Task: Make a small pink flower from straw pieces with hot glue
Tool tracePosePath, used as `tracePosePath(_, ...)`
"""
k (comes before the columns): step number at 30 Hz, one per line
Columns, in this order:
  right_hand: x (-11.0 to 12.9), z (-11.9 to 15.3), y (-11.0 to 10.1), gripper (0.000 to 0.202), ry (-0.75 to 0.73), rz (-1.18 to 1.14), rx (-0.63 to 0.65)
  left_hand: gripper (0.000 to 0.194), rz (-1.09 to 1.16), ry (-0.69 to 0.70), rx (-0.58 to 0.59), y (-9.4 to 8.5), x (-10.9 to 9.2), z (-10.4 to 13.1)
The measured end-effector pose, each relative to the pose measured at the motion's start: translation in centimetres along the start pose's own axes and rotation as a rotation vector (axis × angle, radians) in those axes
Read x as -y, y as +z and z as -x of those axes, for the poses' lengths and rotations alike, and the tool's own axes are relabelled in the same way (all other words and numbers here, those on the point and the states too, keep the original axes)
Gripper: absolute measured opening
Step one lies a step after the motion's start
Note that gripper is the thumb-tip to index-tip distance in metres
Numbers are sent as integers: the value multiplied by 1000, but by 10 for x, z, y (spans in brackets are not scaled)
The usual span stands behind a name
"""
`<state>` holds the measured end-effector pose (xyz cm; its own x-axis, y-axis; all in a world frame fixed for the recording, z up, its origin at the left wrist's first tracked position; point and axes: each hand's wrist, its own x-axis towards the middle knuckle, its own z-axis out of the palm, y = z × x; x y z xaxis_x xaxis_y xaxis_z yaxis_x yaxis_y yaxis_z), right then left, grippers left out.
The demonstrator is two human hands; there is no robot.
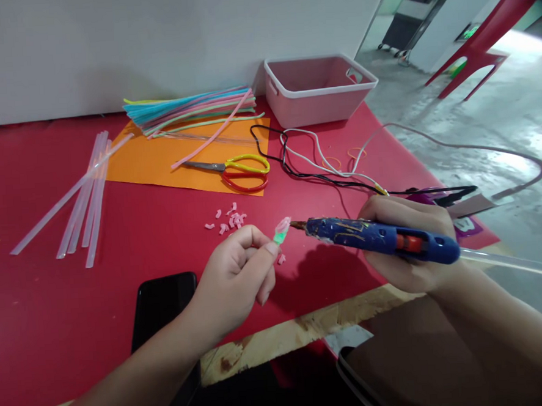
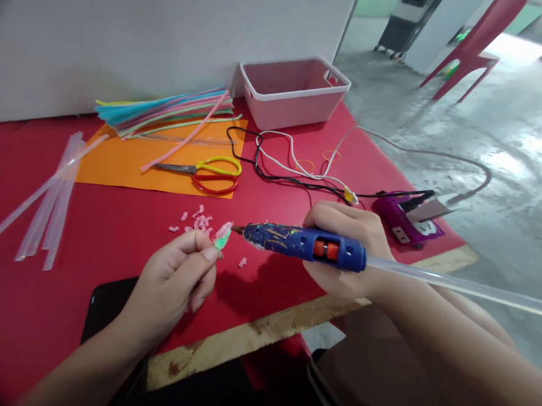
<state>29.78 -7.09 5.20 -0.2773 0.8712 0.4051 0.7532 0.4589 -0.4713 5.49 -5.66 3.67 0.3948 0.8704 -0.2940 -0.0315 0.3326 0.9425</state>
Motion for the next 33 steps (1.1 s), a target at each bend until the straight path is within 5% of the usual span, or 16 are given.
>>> tracePosePath(3, -9, -4, 1, 8, -2, 158, 69, 21, 16, 10, 2, -1, 0, 0)
tracePosePath(8, -28, -2, 15, 40, 99, 503, 380, 22, 93, 21, -58, -4, 4, -4)
tracePosePath(13, -21, 4, 33, 45, 77, 728, 214, 21, 124, 31, -61, -4, 5, -6)
tracePosePath(16, -1, 2, 42, 31, 29, 570, 129, 21, 154, 24, -59, -4, 5, -6)
tracePosePath(21, 23, -1, 62, 22, -134, 251, 293, 22, 156, 50, -56, -4, 6, -6)
tracePosePath(27, 27, -2, 73, 19, -60, 204, 378, 22, 160, 31, -36, -3, 9, -8)
tracePosePath(33, 31, -4, 70, 19, 0, 23, 205, 20, 81, -109, -80, 0, 10, -8)
